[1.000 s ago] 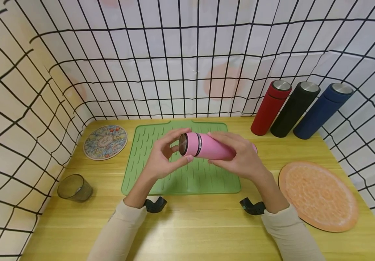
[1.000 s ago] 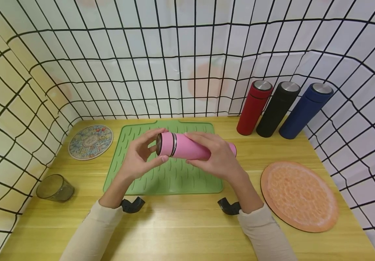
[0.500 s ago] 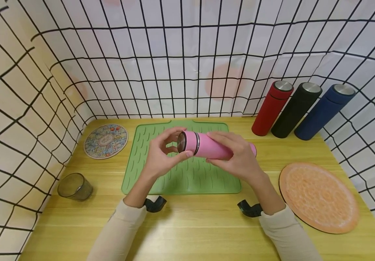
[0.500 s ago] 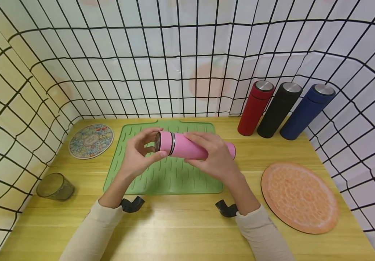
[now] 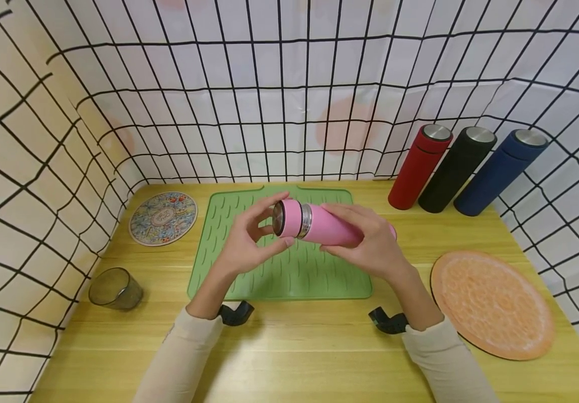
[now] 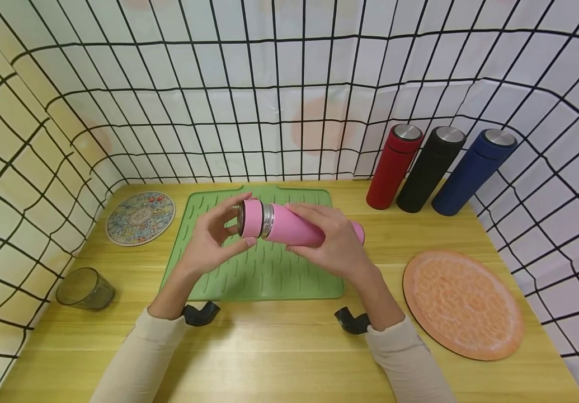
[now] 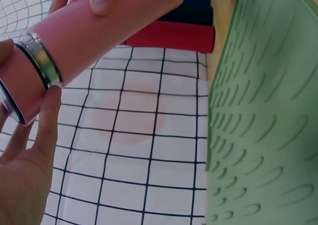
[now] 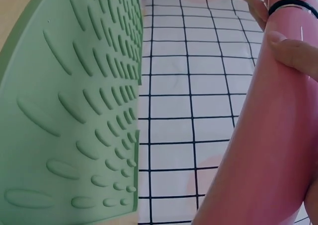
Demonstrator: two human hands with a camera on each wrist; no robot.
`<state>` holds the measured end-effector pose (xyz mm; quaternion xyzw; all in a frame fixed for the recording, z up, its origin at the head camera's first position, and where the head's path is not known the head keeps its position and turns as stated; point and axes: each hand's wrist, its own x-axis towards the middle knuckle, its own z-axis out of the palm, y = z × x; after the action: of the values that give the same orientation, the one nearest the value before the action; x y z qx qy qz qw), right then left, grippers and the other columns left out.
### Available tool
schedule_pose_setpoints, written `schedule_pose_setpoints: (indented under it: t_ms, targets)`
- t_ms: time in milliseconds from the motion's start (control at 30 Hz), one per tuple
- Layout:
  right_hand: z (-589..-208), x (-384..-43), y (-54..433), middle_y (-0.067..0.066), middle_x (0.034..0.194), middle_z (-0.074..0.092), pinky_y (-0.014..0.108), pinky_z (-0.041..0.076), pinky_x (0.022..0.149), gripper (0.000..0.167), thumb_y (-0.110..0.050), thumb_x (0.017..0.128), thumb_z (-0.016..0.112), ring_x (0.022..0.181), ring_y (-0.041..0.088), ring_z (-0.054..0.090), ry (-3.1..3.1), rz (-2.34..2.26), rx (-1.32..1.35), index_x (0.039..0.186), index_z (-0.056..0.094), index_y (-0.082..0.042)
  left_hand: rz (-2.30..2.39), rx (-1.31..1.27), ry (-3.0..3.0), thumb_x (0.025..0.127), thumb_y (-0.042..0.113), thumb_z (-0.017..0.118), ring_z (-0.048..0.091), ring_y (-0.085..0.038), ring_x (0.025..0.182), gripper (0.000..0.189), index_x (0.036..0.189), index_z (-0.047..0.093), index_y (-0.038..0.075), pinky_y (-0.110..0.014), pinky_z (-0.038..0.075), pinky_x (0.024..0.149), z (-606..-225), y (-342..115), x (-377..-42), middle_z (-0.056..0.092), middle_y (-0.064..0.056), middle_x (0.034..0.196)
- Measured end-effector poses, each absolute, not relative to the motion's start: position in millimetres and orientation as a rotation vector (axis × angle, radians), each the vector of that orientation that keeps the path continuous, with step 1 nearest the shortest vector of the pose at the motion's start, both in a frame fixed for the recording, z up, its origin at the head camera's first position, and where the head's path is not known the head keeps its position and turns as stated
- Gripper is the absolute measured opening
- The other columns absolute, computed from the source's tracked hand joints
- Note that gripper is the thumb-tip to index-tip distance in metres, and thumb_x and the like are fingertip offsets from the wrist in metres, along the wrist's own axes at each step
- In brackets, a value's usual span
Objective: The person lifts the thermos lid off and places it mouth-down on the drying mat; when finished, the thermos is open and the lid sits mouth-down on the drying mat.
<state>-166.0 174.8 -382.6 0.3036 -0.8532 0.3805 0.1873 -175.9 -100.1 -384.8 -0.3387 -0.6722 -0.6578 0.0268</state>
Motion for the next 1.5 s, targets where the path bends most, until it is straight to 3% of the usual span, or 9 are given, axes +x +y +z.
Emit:
schedule_pose_setpoints:
  t_ms: [400, 633, 733, 833, 967, 1067, 1133, 1300, 1500]
  targets:
    - [-380, -177, 192, 0.004, 0.138, 0.066, 0.048, 0.058, 0.091, 0.083, -0.011, 0.072, 0.095, 0.122, 0.024, 0.061, -2.361, 1.208, 0.683, 0.145, 0.059, -0.025, -1.941, -0.77, -2.148, 0.082, 0.001, 0.082, 0.063, -0.025, 0.114, 0.075, 0.149, 0.055, 0.02, -0.029, 0.061, 0.079, -382, -118, -180, 0.057, -0.005, 0.144]
    - [-377, -193, 212, 0.005, 0.142, 0.061, 0.016, 0.05, 0.095, 0.083, -0.011, 0.08, 0.089, 0.128, 0.022, 0.056, -2.379, 1.253, 0.521, 0.152, 0.051, -0.028, -1.837, -0.61, -2.235, 0.081, 0.007, 0.086, 0.061, -0.021, 0.117, 0.069, 0.143, 0.059, 0.02, -0.025, 0.058, 0.084, -390, -138, -186, 0.06, -0.004, 0.135]
    - [-377, -202, 219, 0.004, 0.145, 0.058, 0.011, 0.046, 0.097, 0.083, -0.013, 0.084, 0.086, 0.13, 0.022, 0.053, -2.387, 1.269, 0.471, 0.153, 0.046, -0.031, -1.795, -0.565, -2.24, 0.08, 0.007, 0.087, 0.06, -0.02, 0.115, 0.068, 0.142, 0.06, 0.018, -0.023, 0.057, 0.085, -394, -146, -189, 0.061, -0.005, 0.135]
    - [-379, -211, 226, 0.003, 0.147, 0.057, 0.019, 0.048, 0.1, 0.082, -0.018, 0.087, 0.084, 0.13, 0.021, 0.052, -2.405, 1.267, 0.403, 0.154, 0.041, -0.037, -1.782, -0.534, -2.233, 0.08, 0.004, 0.087, 0.058, -0.02, 0.116, 0.069, 0.142, 0.06, 0.014, -0.022, 0.056, 0.088, -399, -153, -191, 0.061, -0.007, 0.136]
    - [-383, -221, 233, 0.004, 0.149, 0.055, 0.046, 0.05, 0.109, 0.081, -0.022, 0.089, 0.083, 0.133, 0.022, 0.05, -2.413, 1.279, 0.324, 0.154, 0.038, -0.041, -1.762, -0.468, -2.254, 0.079, 0.005, 0.088, 0.057, -0.021, 0.121, 0.071, 0.143, 0.058, 0.01, -0.02, 0.055, 0.093, -404, -161, -192, 0.061, -0.008, 0.138]
    - [-384, -227, 237, 0.005, 0.152, 0.053, 0.058, 0.046, 0.112, 0.08, -0.026, 0.09, 0.081, 0.136, 0.026, 0.05, -2.415, 1.311, 0.279, 0.154, 0.036, -0.041, -1.721, -0.389, -2.302, 0.08, 0.01, 0.089, 0.056, -0.021, 0.124, 0.072, 0.145, 0.058, 0.013, -0.018, 0.054, 0.096, -409, -168, -194, 0.061, -0.006, 0.14]
    - [-386, -232, 238, 0.005, 0.154, 0.052, 0.059, 0.044, 0.114, 0.078, -0.03, 0.091, 0.08, 0.138, 0.028, 0.05, -2.423, 1.339, 0.249, 0.155, 0.036, -0.041, -1.695, -0.336, -2.334, 0.08, 0.013, 0.09, 0.056, -0.022, 0.126, 0.074, 0.147, 0.056, 0.015, -0.017, 0.053, 0.097, -412, -173, -196, 0.06, -0.007, 0.142]
    - [-390, -245, 240, 0.001, 0.158, 0.047, 0.055, 0.041, 0.118, 0.076, -0.031, 0.093, 0.078, 0.145, 0.029, 0.047, -2.388, 1.433, 0.197, 0.156, 0.035, -0.037, -1.663, -0.226, -2.394, 0.08, 0.015, 0.09, 0.057, -0.026, 0.13, 0.082, 0.151, 0.05, 0.013, -0.031, 0.053, 0.105, -418, -183, -200, 0.059, -0.01, 0.144]
    - [-394, -261, 242, 0.001, 0.158, 0.046, 0.05, 0.04, 0.12, 0.075, -0.027, 0.094, 0.077, 0.146, 0.028, 0.046, -2.303, 1.523, 0.139, 0.157, 0.035, -0.032, -1.622, -0.203, -2.444, 0.079, 0.018, 0.092, 0.056, -0.028, 0.133, 0.076, 0.144, 0.054, 0.01, -0.043, 0.051, 0.11, -428, -191, -205, 0.06, -0.012, 0.142]
